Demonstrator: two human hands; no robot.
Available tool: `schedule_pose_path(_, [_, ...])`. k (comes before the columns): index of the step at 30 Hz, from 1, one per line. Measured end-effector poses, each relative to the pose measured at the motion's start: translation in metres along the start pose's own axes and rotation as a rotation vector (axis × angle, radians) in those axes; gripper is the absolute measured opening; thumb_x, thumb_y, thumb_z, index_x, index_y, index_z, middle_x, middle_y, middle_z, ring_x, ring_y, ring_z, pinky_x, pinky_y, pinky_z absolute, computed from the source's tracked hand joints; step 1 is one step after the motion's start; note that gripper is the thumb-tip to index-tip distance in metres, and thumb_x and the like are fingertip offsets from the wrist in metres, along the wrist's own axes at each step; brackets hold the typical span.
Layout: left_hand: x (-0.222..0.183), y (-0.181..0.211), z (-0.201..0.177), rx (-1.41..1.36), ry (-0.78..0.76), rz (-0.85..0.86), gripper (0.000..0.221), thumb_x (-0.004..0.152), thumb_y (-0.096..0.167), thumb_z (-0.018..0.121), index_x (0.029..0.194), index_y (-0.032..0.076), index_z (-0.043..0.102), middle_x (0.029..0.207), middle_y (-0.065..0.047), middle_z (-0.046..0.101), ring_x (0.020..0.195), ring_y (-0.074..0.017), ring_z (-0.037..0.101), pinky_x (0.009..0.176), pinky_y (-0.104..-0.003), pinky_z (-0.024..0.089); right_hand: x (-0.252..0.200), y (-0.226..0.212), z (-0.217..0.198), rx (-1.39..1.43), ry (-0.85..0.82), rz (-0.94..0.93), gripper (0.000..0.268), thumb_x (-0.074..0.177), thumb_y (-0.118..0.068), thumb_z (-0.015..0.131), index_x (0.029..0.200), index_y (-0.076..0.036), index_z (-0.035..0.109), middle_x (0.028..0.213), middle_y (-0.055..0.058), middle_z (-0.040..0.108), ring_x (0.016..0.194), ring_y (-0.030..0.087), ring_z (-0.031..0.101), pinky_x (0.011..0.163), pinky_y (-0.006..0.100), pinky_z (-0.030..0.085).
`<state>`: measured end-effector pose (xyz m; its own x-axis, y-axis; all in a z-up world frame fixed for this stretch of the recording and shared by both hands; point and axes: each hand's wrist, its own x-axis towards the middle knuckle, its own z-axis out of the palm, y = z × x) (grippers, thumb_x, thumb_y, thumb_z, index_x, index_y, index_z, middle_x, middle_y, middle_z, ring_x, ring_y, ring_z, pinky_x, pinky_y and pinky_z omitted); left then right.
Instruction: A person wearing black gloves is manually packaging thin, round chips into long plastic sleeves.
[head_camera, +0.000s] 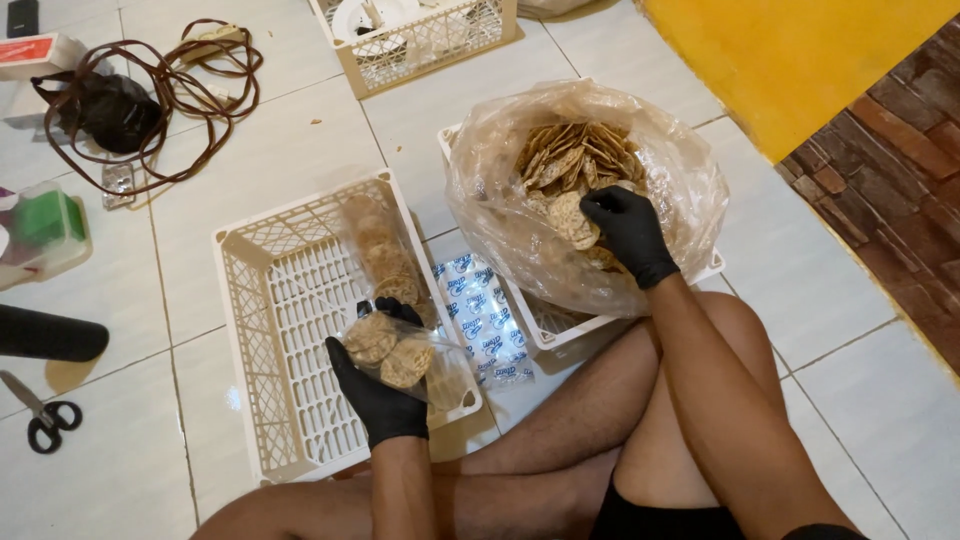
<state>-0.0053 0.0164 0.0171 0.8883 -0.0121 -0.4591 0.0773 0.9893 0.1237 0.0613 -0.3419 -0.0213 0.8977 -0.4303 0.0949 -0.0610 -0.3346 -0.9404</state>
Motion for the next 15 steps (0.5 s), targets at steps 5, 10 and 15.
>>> schedule_pose_path(5, [0.011, 0.001, -0.011, 0.038, -0.012, 0.019, 0.066, 0.084, 0.061, 0.072, 0.110, 0.001, 0.070, 0.110, -0.024, 0.072, 0.110, -0.0430, 0.069, 0.099, -0.062, 0.053, 0.006, 0.014, -0.006, -0.238, 0.008, -0.046, 0.027, 0.084, -0.018, 0.085, 0.110, -0.019, 0.080, 0.098, 0.011, 0.075, 0.097, 0.027, 0.073, 0.089, 0.044, 0.058])
schedule_pose_path(10, [0.005, 0.000, -0.008, 0.019, -0.009, 0.046, 0.068, 0.083, 0.061, 0.074, 0.109, -0.002, 0.070, 0.108, -0.025, 0.073, 0.108, -0.0434, 0.071, 0.100, -0.063, 0.052, -0.007, -0.016, -0.011, -0.318, 0.064, -0.292, 0.027, 0.089, 0.003, 0.072, 0.111, -0.009, 0.079, 0.095, 0.016, 0.073, 0.087, 0.032, 0.071, 0.080, 0.042, 0.059])
schedule_pose_path(15, [0.008, -0.002, -0.002, 0.075, 0.009, 0.053, 0.064, 0.084, 0.064, 0.071, 0.105, 0.003, 0.073, 0.104, -0.021, 0.074, 0.105, -0.0406, 0.073, 0.097, -0.062, 0.054, 0.001, -0.019, -0.010, -0.368, 0.284, -0.487, 0.025, 0.086, 0.010, 0.077, 0.110, 0.004, 0.078, 0.089, 0.020, 0.067, 0.080, 0.034, 0.069, 0.067, 0.040, 0.059])
